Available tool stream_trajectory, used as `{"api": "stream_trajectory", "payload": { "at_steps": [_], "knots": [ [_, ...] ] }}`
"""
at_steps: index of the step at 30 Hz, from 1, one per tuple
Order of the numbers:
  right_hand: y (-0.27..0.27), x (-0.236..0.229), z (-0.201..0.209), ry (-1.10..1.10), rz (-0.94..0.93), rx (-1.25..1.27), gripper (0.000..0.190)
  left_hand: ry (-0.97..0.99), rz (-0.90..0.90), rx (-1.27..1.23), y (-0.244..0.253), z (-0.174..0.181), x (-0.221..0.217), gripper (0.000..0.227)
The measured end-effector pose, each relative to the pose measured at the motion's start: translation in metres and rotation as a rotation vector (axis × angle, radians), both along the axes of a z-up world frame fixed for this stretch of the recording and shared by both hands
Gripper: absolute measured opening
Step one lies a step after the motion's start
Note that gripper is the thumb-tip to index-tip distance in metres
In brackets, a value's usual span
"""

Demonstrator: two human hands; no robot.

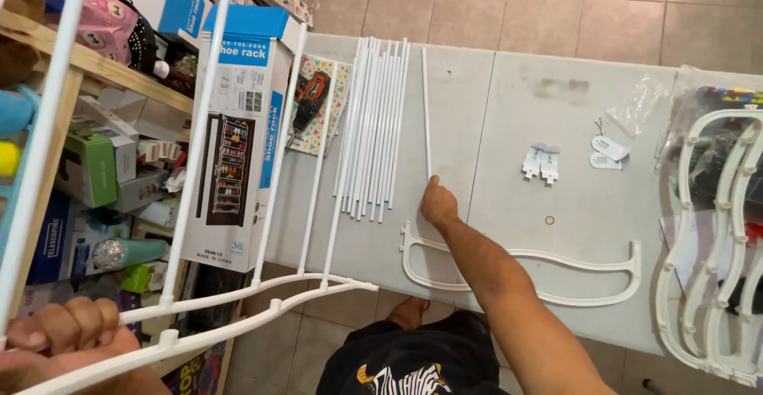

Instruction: Assembling a multi-tier shoe rack by inserting metal rods into plastic side frames.

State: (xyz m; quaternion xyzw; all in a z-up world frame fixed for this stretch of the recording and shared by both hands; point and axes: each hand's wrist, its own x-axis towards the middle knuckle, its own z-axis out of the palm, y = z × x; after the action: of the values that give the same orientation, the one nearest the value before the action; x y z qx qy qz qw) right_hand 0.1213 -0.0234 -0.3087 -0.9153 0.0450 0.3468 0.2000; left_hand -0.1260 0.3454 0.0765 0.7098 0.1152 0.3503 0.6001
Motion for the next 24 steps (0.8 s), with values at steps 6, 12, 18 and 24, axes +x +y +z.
{"api": "stream_trajectory", "payload": {
  "at_steps": [6,12,18,24],
  "knots": [
    [-0.066,0.014,-0.064,0.140,-1.041,0.925,0.009,-0.116,-0.158,-0.196,-0.039,0.011,0.062,0.050],
    [-0.211,-0.055,0.046,-0.351,-1.314,1.274,0.039,-0.388,-0.752,-0.588,-0.038,-0.093,0.164,0.030],
    [-0.360,-0.138,0.172,-0.723,-0.982,1.123,0.058,-0.354,-0.535,-0.390,-0.142,-0.086,0.251,0.029],
    [-0.433,-0.162,0.298,-1.198,-0.493,0.345,0.031,-0.326,-0.604,-0.432,-0.204,-0.037,0.289,0.032]
  ]
}}
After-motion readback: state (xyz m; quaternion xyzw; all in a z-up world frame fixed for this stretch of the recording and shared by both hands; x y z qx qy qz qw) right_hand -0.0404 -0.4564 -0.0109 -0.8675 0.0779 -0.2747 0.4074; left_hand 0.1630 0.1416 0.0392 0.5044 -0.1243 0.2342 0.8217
